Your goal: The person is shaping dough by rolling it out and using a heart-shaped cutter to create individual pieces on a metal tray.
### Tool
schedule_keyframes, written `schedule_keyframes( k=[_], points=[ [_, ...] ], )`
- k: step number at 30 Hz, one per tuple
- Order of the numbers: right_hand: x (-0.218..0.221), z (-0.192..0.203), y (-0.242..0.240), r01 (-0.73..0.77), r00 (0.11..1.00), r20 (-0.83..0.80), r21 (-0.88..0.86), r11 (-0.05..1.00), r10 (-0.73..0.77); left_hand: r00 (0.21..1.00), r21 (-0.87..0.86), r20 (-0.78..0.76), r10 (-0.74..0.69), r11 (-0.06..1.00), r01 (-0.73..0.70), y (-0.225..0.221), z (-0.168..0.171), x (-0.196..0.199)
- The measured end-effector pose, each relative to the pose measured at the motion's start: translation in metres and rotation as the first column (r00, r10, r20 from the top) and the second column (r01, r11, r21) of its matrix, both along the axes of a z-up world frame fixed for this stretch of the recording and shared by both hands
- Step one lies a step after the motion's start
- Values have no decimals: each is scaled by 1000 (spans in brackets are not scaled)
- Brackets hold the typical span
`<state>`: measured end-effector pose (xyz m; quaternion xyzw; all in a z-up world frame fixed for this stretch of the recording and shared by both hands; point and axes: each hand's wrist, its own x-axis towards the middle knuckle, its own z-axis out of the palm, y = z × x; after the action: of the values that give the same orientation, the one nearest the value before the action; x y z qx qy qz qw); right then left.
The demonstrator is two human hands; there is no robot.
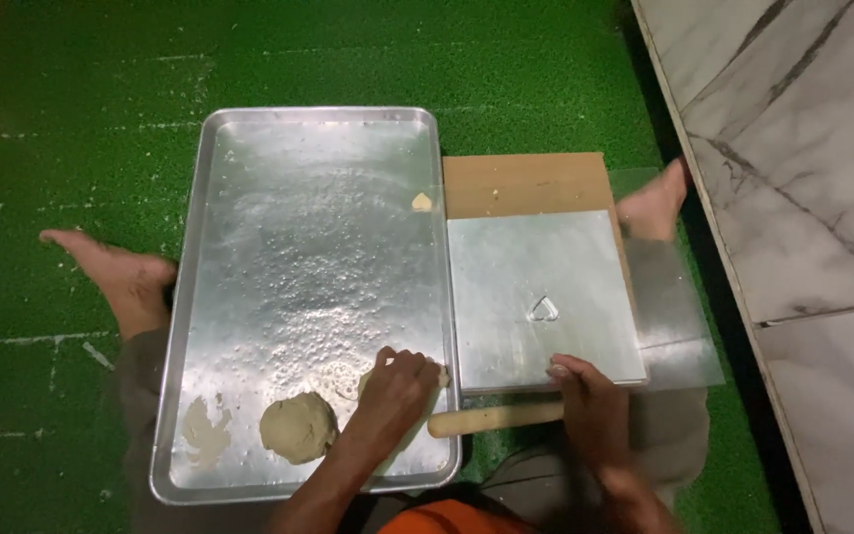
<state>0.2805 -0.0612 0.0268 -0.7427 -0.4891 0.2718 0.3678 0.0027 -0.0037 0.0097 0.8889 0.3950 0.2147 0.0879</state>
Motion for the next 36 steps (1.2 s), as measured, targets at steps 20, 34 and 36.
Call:
schedule_keyframes(
  k=[20, 34, 36],
  points=[
    [-85, 17, 38, -547, 835, 89, 40, 836, 543, 803, -330, 438, 405, 903, -275, -45, 58, -54],
    [-137, -24, 85, -874, 435, 88, -198, 444, 896, 859, -312, -8, 511, 815, -488, -56, -10, -27],
    [-135, -20, 86, -908, 417, -31, 27, 418, 908, 835, -225, -31, 549, 810, -541, -56, -5, -22]
  ],
)
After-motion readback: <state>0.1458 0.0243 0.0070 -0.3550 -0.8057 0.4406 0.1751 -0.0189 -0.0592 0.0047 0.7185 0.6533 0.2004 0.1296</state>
